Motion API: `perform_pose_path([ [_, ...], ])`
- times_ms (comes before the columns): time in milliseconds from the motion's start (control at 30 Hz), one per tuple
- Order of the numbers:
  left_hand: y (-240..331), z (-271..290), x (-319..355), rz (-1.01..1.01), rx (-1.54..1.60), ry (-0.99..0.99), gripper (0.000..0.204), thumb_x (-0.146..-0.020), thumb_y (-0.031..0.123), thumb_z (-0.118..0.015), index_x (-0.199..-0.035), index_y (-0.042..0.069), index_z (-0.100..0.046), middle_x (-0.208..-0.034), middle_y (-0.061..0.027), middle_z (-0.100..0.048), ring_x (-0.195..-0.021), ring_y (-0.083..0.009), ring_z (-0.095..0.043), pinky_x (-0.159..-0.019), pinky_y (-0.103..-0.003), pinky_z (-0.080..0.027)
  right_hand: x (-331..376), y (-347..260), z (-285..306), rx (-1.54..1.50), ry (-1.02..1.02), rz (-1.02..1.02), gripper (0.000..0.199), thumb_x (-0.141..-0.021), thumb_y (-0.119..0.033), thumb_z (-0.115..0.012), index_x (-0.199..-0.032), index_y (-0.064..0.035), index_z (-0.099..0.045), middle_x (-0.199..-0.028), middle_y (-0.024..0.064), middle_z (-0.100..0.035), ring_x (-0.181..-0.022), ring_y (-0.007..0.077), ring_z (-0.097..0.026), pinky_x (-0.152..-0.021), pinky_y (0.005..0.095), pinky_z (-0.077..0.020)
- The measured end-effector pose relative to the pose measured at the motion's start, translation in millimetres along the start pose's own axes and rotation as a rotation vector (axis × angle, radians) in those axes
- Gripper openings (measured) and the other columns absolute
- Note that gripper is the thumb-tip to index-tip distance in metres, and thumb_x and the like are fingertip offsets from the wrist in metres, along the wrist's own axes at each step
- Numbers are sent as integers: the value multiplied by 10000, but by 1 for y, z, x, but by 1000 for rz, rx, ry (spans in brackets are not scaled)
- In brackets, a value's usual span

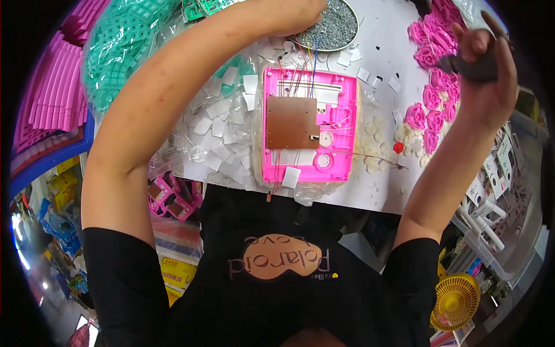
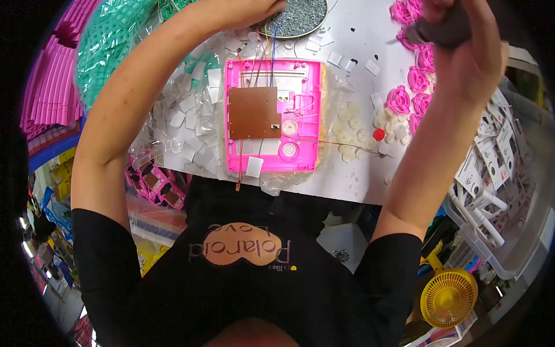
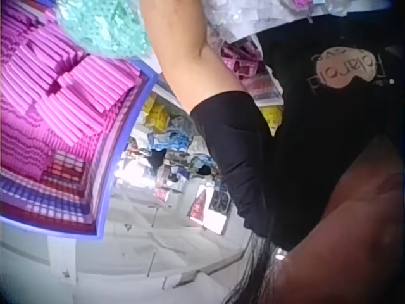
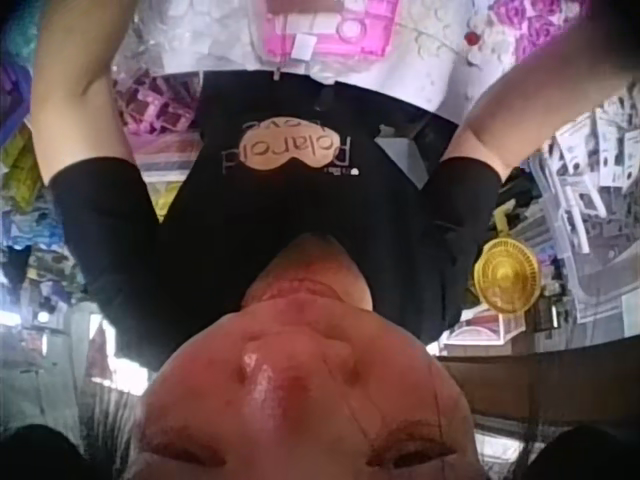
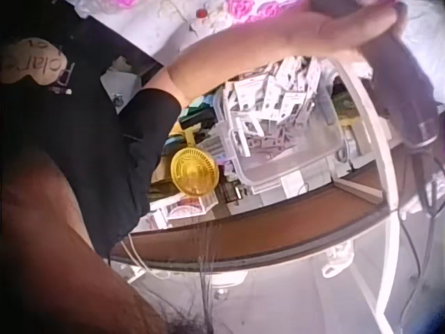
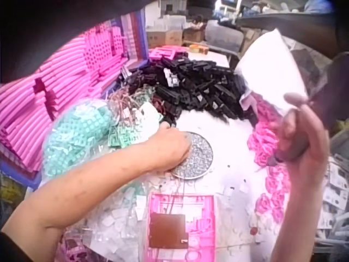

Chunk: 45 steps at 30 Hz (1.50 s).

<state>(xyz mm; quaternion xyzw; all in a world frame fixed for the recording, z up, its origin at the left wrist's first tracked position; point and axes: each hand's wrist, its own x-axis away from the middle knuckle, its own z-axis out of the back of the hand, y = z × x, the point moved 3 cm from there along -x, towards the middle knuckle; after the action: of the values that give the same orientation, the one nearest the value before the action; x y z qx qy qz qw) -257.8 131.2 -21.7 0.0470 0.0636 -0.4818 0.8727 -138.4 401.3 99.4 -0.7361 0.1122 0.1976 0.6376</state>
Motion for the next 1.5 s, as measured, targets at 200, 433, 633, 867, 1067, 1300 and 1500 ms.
perform_pose_path([
  [200,-16,9,-2,103,83,-16,271,-882,318,-664,-804,69,-740,-788,-161,-713,-750,-354,-689,-836,-530,-461,-5,7,-118,83,281,108,350,-1005,-196,-589,-1233,69,-573,-728,25,-559,-586,140,-552,-733,326,-536],
  [433,45,78,84,-107,533,159,124,-844,155,-762,-936,91,-708,-878,-82,-689,-791,-268,-658,-791,-397,-497,39,5,-94,-184,35,-58,335,-1045,-255,-470,-1271,-39,-590,-809,-19,-488,-723,122,-463,-928,389,-426],
  [633,118,81,177,-77,624,382,211,-801,251,-830,-917,150,-686,-862,27,-614,-758,-169,-600,-890,-426,-372,78,-18,-174,-483,-67,-45,281,-905,-305,-785,-1054,-165,-592,-699,-73,-583,-589,53,-532,-714,271,-546],
  [867,123,82,190,-79,661,387,251,-781,287,-842,-868,141,-657,-854,36,-602,-756,-161,-600,-900,-433,-386,80,-19,-198,-473,-144,-22,318,-906,-344,-807,-1046,-179,-574,-705,-55,-623,-559,53,-564,-624,248,-576],
  [1067,120,83,189,-142,670,379,217,-810,288,-799,-875,129,-666,-870,14,-624,-734,-178,-592,-905,-475,-378,80,-14,-202,-506,-207,-30,316,-922,-336,-792,-1057,-167,-562,-711,-53,-618,-577,60,-570,-631,254,-572],
  [1300,120,86,178,-276,640,373,260,-751,266,-821,-781,112,-614,-835,15,-589,-775,-181,-588,-937,-452,-414,87,-17,-206,-474,-100,-132,330,-932,-326,-778,-1067,-157,-528,-725,-43,-592,-563,79,-547,-641,285,-558],
  [1500,114,81,177,-142,660,451,259,-799,272,-801,-819,109,-601,-839,5,-578,-788,-207,-574,-931,-431,-429,83,-11,-205,-407,-79,-164,286,-947,-261,-701,-1117,-138,-507,-722,-23,-547,-567,109,-493,-636,319,-493],
])
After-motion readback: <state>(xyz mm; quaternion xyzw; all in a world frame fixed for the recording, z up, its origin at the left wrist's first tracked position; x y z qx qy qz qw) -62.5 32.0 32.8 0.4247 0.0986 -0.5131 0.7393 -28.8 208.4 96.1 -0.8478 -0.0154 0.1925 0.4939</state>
